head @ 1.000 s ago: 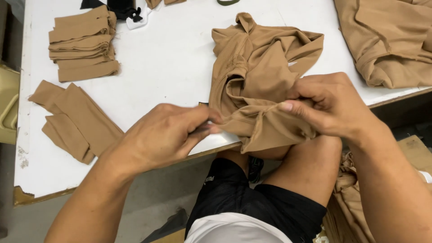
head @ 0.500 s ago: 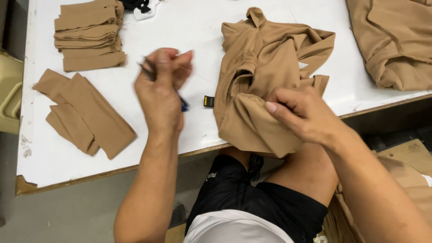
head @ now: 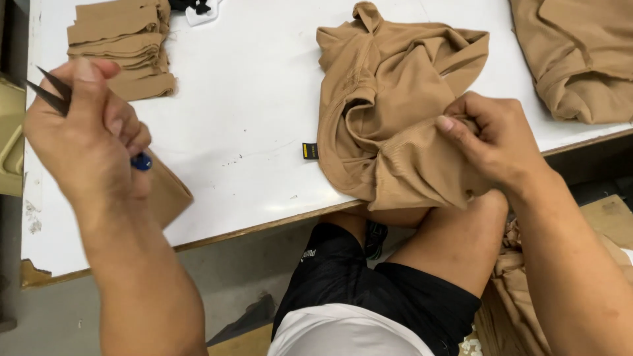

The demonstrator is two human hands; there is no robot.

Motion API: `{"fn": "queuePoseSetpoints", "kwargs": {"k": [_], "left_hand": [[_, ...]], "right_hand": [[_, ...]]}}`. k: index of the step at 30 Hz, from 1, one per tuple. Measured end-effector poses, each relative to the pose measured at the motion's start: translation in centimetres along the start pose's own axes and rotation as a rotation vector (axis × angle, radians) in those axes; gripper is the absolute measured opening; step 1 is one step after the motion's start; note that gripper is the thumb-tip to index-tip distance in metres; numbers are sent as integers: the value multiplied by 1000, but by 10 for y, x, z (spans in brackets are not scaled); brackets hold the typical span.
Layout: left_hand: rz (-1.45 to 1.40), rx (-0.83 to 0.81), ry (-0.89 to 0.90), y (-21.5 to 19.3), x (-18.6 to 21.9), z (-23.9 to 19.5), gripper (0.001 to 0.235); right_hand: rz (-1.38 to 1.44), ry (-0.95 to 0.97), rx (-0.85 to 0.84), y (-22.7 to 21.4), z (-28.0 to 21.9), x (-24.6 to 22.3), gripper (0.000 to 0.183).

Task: The person trims loose threads from the hem of a brown t-shirt using a pair of scissors. They repeatedly pick up the garment, locate stray threads, and cut them close to the fabric edge.

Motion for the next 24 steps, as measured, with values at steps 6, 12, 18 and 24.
{"fn": "queuePoseSetpoints", "kwargs": {"k": [6,12,18,24], "left_hand": [[335,-604,96,48,-49,-41,37],[599,-784,160,139,-34,-109,45],[577,-827,370,147,-45,-107,25],[461,-828,226,121,-31,-101,21]], "right_hand": [[124,-46,66,5,8,4,22],[111,-38,69,3,1,-10,22],[88,-112,29,-6,0,-30,21],[-305,-347,-120,-33,68,-75,27]]}}
Point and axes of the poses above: each hand's wrist, its own z-axis towards the middle knuckle, its own y-axis out of the palm, x = y × z, the point moved 4 cm from there along z, towards the middle knuckle, and after that the axes turned 6 degrees about z, right-handed, at the moved point
